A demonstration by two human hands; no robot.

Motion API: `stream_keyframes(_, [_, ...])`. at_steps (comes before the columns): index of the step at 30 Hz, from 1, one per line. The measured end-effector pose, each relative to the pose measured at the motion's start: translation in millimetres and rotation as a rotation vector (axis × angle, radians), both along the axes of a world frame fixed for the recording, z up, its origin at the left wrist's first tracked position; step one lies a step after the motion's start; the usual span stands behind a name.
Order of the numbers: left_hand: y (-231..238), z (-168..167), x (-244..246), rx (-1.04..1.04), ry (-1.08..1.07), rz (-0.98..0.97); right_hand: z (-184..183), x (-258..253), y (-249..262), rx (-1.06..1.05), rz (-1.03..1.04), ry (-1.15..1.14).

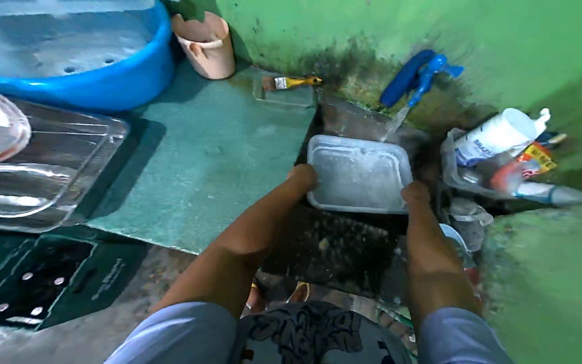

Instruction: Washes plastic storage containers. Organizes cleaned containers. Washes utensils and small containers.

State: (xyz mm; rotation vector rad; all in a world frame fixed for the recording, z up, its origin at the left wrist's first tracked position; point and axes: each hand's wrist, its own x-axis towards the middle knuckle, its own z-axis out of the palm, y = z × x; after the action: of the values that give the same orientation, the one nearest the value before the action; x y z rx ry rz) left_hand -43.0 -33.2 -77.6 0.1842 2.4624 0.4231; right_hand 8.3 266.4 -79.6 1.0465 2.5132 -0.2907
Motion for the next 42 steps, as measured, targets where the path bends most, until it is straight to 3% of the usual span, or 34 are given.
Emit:
stream_keyframes(3, [10.5,-3.6,-8.6,-0.08,-0.022,0.017,-12.8,-1.4,12.8,0.044,0.015,0.045])
stream_keyframes(12, [22.2,31.2,-26.3,-0.198,-0.064,0.047,-10.1,-15.5,17.9,0.029,0.087,-0.069])
stream_keyframes(18, [29.2,86.4,-28.7,-0.142,0.103,0.114,-2.0,-13.1,16.9,-0.033,0.165,-0.145])
stream_keyframes(24, [47.1,139.2,-28.1,-0.098,0.261,0.132,-27.0,-18.9,16.6,-0.087,0.285,-0.157])
stream_keyframes(27, [56.9,153.0,-24.9,-0.113,0.284,0.092,-37.6,-19.4,20.9,-0.148,0.229,-0.103])
stream_keyframes(31, [57.2,144.9,-26.9,0.013,0.364,0.059,-38.2,-10.4,18.6,-0.364,0.007,0.077])
stream_keyframes(36, [30.9,137.3,-31.7,0.219,0.315,0.165,-38.4,-15.6,32.0,-0.469,-0.095,0.183])
stream_keyframes(42, [-14.3,72.4,-43.5,0.58,0.207,0.413,-5.4,-5.0,61.0,-0.688,-0.212,0.511])
